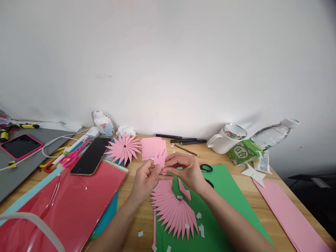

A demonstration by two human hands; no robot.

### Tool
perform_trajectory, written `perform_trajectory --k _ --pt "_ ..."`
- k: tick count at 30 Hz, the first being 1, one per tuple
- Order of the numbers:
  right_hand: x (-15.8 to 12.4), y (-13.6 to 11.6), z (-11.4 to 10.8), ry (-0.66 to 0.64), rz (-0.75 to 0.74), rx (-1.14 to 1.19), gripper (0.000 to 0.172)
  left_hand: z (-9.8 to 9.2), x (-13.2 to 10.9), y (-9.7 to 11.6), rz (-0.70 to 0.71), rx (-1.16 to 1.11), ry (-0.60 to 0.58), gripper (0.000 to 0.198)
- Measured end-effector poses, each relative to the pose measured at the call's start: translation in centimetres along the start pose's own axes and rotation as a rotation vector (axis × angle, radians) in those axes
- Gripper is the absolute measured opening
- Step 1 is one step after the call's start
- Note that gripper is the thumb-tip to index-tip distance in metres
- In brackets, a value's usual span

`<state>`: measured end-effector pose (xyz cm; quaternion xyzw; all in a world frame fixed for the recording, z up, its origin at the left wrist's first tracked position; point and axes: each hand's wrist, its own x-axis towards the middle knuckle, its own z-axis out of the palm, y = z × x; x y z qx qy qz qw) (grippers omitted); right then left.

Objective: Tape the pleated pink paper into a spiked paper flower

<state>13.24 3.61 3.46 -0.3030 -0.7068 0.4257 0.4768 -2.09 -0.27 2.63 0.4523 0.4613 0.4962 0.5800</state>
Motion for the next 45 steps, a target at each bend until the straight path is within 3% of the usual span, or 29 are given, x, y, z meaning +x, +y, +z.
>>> perform_trajectory --k 3,8,14,21,31,40,45 --pt "-0.1 -0.1 0.0 0.002 0.073 0.025 0.022 -0.1 -0.1 0.2 0.014 0.006 -0.03 0.042" --pt "0.0 -0.2 -0.4 -0.048 0.109 0.063 0.048 -0.3 -0.1 0.3 0.016 0.062 -0.092 0.036" --pt "0.0 -0.4 -0.9 -0.114 -0.012 -0.081 0.034 -0.1 0.0 0.4 0.029 0.063 -0.107 0.031" --pt "0.3 -0.8 -1.2 -0.093 -0.209 -0.244 0.035 0.1 -0.2 0.6 0.067 0.061 -0.14 0.025" --pt "0.3 -0.4 -1.6 -0.096 -0.351 -0.414 0.037 -0.1 -0.2 0.5 0.07 0.073 -0.188 0.021" --pt "0.1 -0.3 -1.3 -0.054 -0.39 -0.46 0.038 -0.1 -0.3 0.3 0.063 0.062 -0.17 0.022" --pt "0.2 -0.5 -1.3 -0.05 -0.335 -0.362 0.037 -0.1 -0.3 0.4 0.05 0.047 -0.183 0.026"
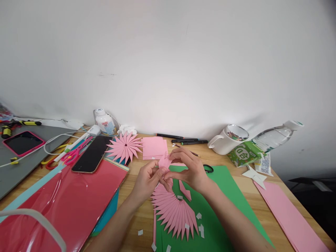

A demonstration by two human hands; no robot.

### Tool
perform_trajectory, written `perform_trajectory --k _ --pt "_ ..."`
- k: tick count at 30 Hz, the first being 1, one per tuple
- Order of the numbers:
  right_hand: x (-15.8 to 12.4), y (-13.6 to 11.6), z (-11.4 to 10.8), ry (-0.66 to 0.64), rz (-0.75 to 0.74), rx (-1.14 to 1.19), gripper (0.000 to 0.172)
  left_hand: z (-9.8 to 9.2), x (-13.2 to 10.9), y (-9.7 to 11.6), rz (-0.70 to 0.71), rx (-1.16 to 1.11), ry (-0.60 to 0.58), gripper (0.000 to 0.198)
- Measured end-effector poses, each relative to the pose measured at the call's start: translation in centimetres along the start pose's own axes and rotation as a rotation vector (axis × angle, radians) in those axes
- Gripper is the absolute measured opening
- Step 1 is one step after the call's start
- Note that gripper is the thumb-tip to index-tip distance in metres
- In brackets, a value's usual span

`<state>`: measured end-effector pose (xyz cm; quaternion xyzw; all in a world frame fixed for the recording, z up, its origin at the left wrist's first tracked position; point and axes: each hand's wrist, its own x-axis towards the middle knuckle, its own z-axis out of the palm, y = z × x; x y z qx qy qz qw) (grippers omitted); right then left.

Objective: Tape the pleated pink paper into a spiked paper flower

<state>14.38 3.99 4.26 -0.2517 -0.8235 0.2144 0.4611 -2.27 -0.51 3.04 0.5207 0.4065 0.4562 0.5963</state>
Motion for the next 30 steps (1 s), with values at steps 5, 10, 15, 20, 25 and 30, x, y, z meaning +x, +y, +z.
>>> perform_trajectory --k 5,10,15,20,25,30 --pt "0.3 0.2 -0.6 -0.027 0.154 0.19 0.018 0.2 -0.1 0.2 0.009 -0.019 -0.034 0.028" --pt "0.2 0.3 -1.0 -0.078 0.162 0.179 0.017 0.0 -0.1 -0.1 -0.009 0.031 -0.011 0.03" --pt "0.0 0.1 -0.7 -0.026 0.136 0.145 0.017 -0.2 0.0 -0.5 -0.054 0.003 -0.016 0.031" --pt "-0.2 0.1 -0.2 0.045 0.117 0.106 0.019 -0.2 -0.1 -0.3 -0.049 0.056 -0.021 0.031" --pt "-0.4 0.1 0.0 0.021 0.133 0.089 0.023 0.1 -0.2 -0.5 -0.035 0.117 0.005 0.03" --pt "-0.4 -0.1 0.2 0.012 0.143 0.08 0.026 0.5 -0.2 -1.0 -0.054 0.068 0.055 0.036"
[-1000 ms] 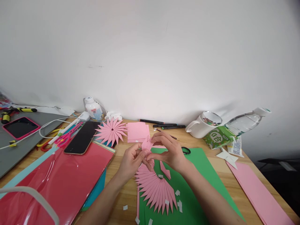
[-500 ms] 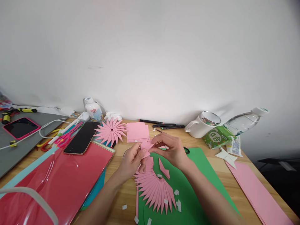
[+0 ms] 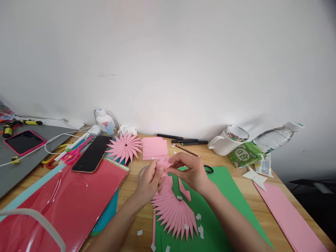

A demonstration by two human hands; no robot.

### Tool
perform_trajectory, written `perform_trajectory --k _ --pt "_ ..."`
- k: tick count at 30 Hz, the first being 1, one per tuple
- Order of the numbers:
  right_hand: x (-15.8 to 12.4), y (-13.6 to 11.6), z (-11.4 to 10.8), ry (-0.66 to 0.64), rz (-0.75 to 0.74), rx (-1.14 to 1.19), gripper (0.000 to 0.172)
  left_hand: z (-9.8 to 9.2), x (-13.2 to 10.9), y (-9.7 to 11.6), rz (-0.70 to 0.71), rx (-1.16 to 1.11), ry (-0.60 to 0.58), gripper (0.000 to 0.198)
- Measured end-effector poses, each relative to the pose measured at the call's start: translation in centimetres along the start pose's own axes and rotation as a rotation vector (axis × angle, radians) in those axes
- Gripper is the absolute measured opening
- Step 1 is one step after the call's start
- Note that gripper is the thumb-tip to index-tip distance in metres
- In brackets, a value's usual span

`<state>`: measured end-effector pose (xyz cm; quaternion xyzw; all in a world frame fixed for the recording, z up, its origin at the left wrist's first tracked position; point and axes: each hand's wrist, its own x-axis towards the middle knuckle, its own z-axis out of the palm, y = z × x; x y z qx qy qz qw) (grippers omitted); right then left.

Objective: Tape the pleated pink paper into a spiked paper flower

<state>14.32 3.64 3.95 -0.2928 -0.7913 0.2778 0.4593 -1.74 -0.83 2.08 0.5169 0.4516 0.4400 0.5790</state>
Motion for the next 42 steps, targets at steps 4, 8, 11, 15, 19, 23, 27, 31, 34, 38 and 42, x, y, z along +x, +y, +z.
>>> perform_trajectory --k 4,8,11,15,19,23,27,31,34,38,42 --pt "0.07 -0.05 -0.09 -0.009 -0.019 -0.011 0.026 -0.08 -0.07 0.3 -0.022 -0.017 -0.01 0.038" --pt "0.28 -0.15 -0.36 -0.029 -0.046 -0.012 0.026 -0.49 -0.14 0.54 -0.033 0.026 -0.008 0.036" --pt "0.4 -0.27 -0.4 -0.047 -0.074 -0.043 0.026 -0.65 -0.14 0.25 -0.025 0.07 -0.006 0.032" --pt "0.29 -0.33 -0.18 -0.055 -0.077 -0.069 0.025 -0.37 -0.08 -0.07 -0.03 0.036 0.019 0.033" --pt "0.11 -0.32 0.02 -0.046 -0.075 -0.076 0.023 -0.19 -0.05 -0.01 -0.023 0.056 0.074 0.034" --pt "0.14 -0.33 0.11 -0.059 -0.065 -0.034 0.023 -0.34 0.01 0.03 0.001 0.12 0.085 0.035" --pt "0.25 -0.22 0.16 -0.057 -0.076 -0.011 0.021 -0.34 0.1 -0.17 -0.046 0.089 0.07 0.036" --pt "0.21 -0.06 0.15 -0.055 -0.013 0.037 0.021 -0.3 0.12 -0.29 -0.032 0.054 0.048 0.036" --pt "0.2 -0.03 0.17 -0.043 0.188 0.231 0.03 -0.35 0.05 -0.08 0.028 0.025 0.029 0.035" --pt "0.42 -0.06 0.29 -0.014 0.397 0.406 0.039 -0.31 0.0 0.36 0.067 0.05 -0.004 0.028" --pt "0.66 -0.06 0.35 0.039 0.481 0.431 0.034 -0.31 0.32 0.62 0.059 0.041 -0.039 0.022"
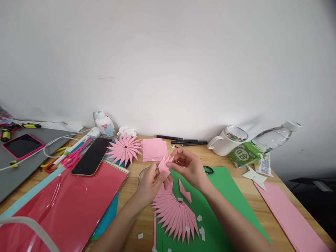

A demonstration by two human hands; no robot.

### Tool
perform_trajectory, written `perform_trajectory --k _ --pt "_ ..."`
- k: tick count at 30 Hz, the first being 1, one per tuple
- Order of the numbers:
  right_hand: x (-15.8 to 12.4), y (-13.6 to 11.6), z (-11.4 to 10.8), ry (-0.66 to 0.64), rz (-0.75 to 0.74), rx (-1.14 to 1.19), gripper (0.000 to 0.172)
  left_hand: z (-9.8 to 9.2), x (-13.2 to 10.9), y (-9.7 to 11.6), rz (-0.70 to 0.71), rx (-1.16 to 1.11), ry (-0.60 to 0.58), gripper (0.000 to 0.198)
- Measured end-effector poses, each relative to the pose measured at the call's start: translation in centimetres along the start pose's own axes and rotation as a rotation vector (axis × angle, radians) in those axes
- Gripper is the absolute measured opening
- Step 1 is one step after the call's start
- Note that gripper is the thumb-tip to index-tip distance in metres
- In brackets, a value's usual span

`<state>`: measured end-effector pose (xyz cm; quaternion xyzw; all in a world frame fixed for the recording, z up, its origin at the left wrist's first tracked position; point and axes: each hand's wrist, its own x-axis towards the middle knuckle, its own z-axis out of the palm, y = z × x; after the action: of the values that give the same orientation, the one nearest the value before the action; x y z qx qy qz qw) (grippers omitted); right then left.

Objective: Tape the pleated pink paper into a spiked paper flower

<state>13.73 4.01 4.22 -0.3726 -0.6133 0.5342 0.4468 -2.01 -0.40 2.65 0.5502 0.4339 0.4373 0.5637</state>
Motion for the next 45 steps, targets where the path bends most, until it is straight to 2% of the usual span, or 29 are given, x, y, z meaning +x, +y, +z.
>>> perform_trajectory --k 2,6,10,13,17,19,25,31,34,41,45 --pt "0.0 0.0 0.0 0.006 0.012 0.025 0.034 -0.1 0.2 0.0 -0.038 -0.017 -0.015 0.024" --pt "0.0 0.1 0.2 -0.02 0.086 0.066 0.045 -0.1 0.3 0.0 -0.1 -0.059 0.011 0.028" --pt "0.0 0.5 0.6 -0.042 0.138 0.069 0.033 0.2 0.3 -0.2 -0.113 -0.079 0.045 0.028" --pt "0.1 0.6 0.5 0.017 0.137 0.077 0.034 0.2 0.2 -0.2 -0.126 -0.115 0.036 0.031" --pt "0.4 0.6 0.1 0.037 0.158 0.057 0.037 0.0 0.3 -0.3 -0.225 -0.242 -0.025 0.038" --pt "0.5 0.6 -0.1 0.022 0.173 0.056 0.037 0.0 0.3 -0.3 -0.25 -0.289 -0.047 0.04" --pt "0.6 0.3 -0.5 -0.137 0.233 0.077 0.039 0.1 0.4 -0.2 -0.232 -0.309 0.029 0.041" --pt "0.5 0.7 -0.6 -0.144 0.357 0.137 0.044 -0.1 0.2 -0.2 -0.257 -0.284 0.012 0.041" --pt "0.4 0.8 -0.5 -0.163 0.336 0.117 0.041 -0.2 0.2 -0.3 -0.273 -0.323 0.004 0.04" --pt "0.0 1.1 0.2 -0.065 0.317 0.027 0.041 0.0 0.3 -0.7 -0.198 -0.308 0.062 0.037" --pt "0.2 1.2 0.1 -0.037 0.254 -0.008 0.04 0.1 0.4 -0.6 -0.193 -0.252 0.064 0.036"
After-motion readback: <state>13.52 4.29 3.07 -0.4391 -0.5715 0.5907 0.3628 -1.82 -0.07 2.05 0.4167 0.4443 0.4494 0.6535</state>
